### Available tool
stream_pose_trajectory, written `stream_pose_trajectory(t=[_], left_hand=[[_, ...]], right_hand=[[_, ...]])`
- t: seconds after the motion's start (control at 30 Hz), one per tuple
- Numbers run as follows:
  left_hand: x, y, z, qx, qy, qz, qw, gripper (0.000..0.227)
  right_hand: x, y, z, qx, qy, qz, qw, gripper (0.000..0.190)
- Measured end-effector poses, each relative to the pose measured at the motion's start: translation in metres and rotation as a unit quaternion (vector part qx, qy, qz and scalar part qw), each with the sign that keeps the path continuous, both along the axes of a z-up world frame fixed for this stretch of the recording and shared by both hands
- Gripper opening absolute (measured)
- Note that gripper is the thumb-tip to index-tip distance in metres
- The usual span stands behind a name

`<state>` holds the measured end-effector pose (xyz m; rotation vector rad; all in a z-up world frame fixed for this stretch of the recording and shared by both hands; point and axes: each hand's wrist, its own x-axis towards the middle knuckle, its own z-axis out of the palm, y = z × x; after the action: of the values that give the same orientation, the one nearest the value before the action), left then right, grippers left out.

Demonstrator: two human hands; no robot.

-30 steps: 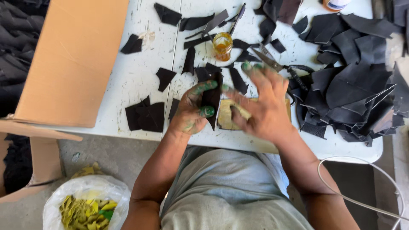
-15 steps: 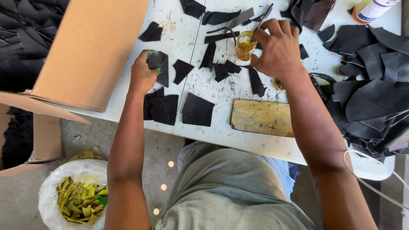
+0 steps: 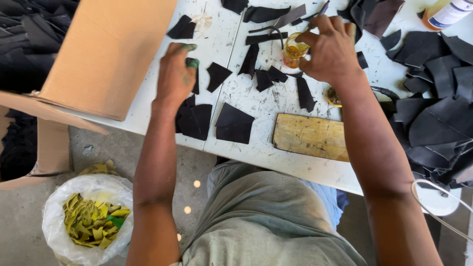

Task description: The person applies adhesive to small black leather pieces and presses them onto a rectangular wooden block. They repeatedly pick up pieces, apply glue from a jar, and attach them to the block's surface.

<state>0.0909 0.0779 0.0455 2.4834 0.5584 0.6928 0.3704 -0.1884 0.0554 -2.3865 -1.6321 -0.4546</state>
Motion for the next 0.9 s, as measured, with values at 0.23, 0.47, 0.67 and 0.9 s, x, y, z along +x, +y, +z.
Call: stream_pose_trajectory(t=[0.23, 0.47, 0.67, 0.9], left_hand=[[-0.106, 0.000, -0.006, 0.040, -0.020, 0.079, 0.996, 0.032], [-0.142, -0.024, -0.051, 0.032, 0.030, 0.146, 0.988, 0.032], [-0.130, -0.014, -0.066, 0.037, 0.106, 0.159, 0.981, 0.036], [-0.135, -0.009, -0.073, 0.007, 0.057, 0.159, 0.986, 0.032]], right_hand=[[-0.035, -0.078, 0.002, 0.266, 0.057, -0.009, 0.962, 0.076], [-0.111, -0.105, -0.026, 0.201, 0.173, 0.029, 0.964, 0.082], [-0.138, -0.084, -0.030, 0.195, 0.176, 0.074, 0.962, 0.093], [-0.150, -0.100, -0.045, 0.188, 0.241, 0.041, 0.951, 0.090]])
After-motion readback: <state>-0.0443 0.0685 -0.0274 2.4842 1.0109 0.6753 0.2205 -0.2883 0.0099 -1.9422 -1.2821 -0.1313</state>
